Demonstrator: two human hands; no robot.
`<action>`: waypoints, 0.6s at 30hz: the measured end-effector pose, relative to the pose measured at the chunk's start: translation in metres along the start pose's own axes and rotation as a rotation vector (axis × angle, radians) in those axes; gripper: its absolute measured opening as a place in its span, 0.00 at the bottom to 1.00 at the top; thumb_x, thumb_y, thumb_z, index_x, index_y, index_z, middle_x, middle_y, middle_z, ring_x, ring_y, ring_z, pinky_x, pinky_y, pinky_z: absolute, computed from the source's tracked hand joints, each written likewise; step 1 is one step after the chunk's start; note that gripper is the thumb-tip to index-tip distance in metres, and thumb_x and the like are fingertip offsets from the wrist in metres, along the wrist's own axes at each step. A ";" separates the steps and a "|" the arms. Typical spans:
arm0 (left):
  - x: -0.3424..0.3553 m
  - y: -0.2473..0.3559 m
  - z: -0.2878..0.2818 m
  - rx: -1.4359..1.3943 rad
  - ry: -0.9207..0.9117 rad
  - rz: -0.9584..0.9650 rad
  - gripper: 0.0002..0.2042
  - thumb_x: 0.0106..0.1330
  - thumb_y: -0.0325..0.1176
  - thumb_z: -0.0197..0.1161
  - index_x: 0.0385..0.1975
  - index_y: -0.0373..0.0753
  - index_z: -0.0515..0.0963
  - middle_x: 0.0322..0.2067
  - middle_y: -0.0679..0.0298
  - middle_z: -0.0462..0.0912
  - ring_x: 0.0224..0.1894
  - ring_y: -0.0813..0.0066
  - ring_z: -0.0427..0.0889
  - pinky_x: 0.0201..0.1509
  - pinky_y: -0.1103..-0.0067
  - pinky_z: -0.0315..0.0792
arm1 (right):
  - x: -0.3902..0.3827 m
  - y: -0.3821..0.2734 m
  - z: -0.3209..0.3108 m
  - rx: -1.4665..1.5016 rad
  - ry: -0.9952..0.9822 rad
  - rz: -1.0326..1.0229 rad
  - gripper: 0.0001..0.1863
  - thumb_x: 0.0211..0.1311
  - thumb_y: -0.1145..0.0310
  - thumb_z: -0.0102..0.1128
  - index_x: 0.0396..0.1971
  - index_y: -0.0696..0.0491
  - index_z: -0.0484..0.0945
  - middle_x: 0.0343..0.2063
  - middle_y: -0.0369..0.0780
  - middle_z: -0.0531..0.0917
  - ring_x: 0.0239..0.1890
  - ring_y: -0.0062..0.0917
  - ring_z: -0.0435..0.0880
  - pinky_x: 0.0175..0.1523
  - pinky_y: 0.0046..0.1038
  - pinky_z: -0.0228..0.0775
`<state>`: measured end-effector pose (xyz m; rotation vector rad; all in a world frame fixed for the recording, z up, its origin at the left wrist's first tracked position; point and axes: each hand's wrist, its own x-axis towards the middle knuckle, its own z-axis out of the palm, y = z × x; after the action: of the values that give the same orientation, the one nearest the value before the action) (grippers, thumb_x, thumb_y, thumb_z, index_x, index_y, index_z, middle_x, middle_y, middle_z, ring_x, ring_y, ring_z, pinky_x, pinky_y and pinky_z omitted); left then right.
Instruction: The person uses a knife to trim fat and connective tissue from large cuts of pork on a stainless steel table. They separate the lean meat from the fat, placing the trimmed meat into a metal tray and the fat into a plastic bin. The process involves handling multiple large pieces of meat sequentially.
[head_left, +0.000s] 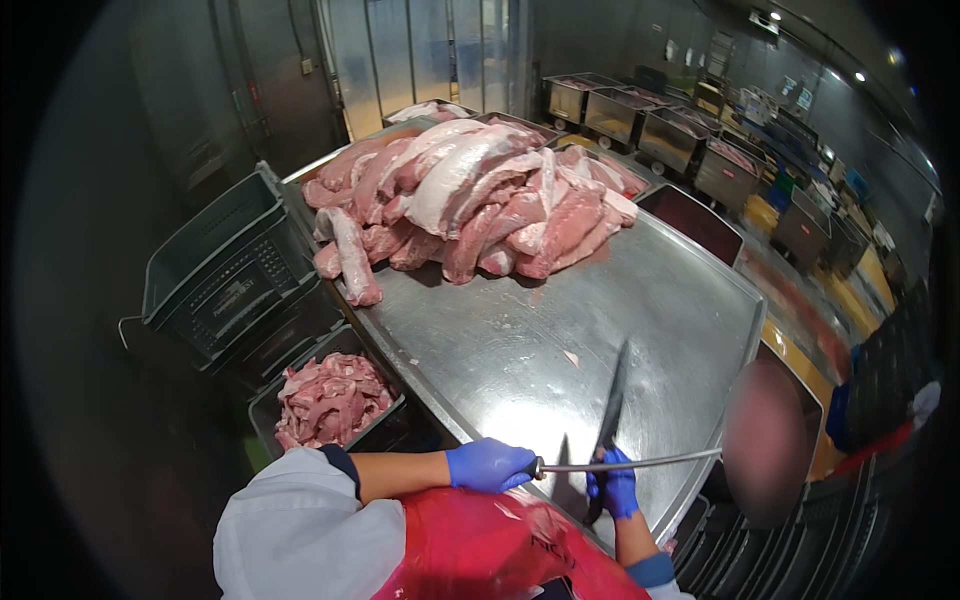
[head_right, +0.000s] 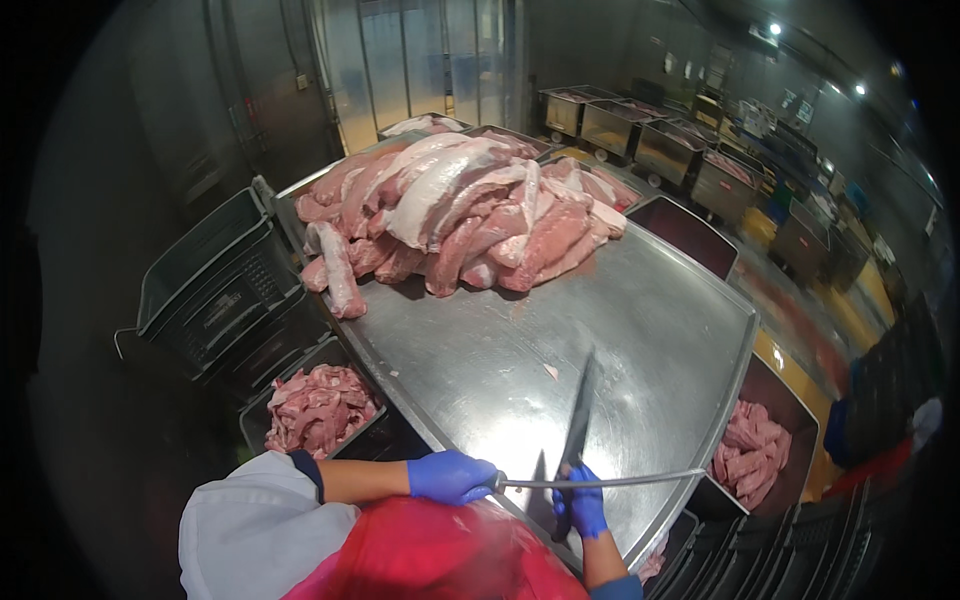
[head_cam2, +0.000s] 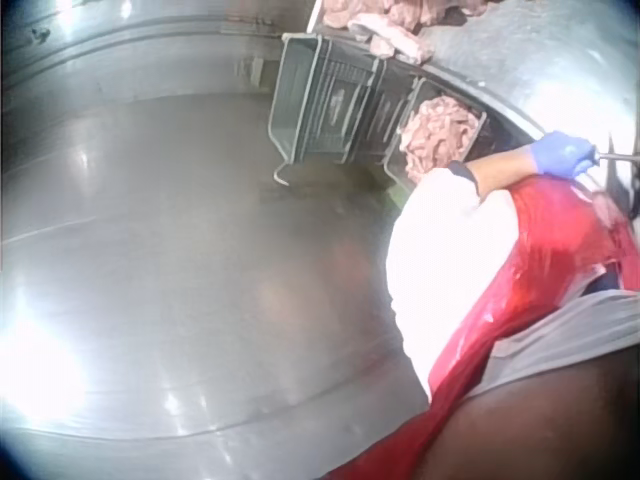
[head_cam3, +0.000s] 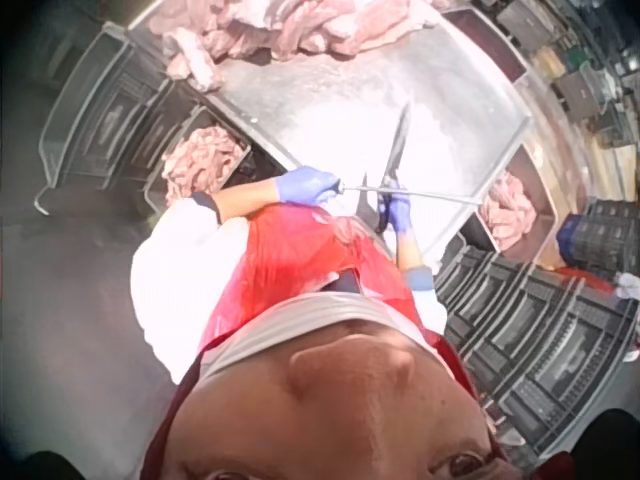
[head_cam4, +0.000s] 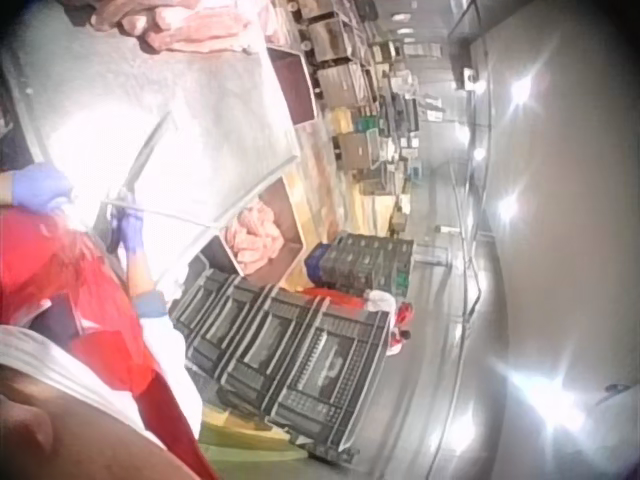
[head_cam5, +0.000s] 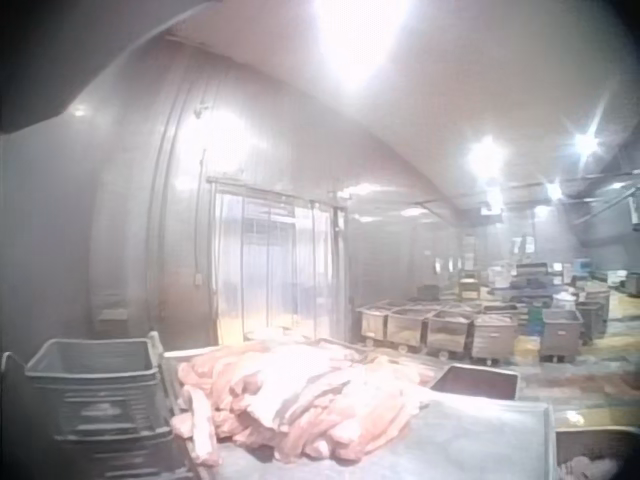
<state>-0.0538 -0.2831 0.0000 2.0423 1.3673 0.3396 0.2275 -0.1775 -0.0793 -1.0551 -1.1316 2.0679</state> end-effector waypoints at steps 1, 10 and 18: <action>0.009 -0.014 0.016 0.002 -0.030 0.000 0.11 0.71 0.39 0.58 0.48 0.44 0.75 0.40 0.55 0.83 0.41 0.50 0.84 0.44 0.62 0.78 | 0.007 -0.003 0.005 -0.026 -0.119 -0.100 0.20 0.73 0.50 0.53 0.29 0.52 0.73 0.16 0.39 0.75 0.12 0.24 0.71 0.18 0.28 0.65; -0.131 -0.314 0.024 0.358 0.524 -0.744 0.18 0.67 0.43 0.54 0.40 0.30 0.77 0.39 0.38 0.82 0.41 0.38 0.83 0.46 0.53 0.77 | -0.016 0.096 -0.051 -0.143 -0.055 0.035 0.13 0.77 0.62 0.51 0.42 0.57 0.78 0.19 0.38 0.78 0.15 0.23 0.74 0.19 0.25 0.64; -0.155 -0.447 -0.053 0.282 0.448 -1.288 0.14 0.66 0.39 0.60 0.47 0.40 0.84 0.46 0.51 0.86 0.48 0.50 0.86 0.53 0.60 0.79 | 0.024 0.109 -0.072 0.029 0.340 -0.010 0.08 0.71 0.64 0.57 0.34 0.53 0.78 0.19 0.35 0.78 0.15 0.20 0.74 0.18 0.24 0.64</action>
<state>-0.4736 -0.2919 -0.2249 0.8889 2.7676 -0.0002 0.2643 -0.1826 -0.2069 -1.3221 -0.9288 1.8023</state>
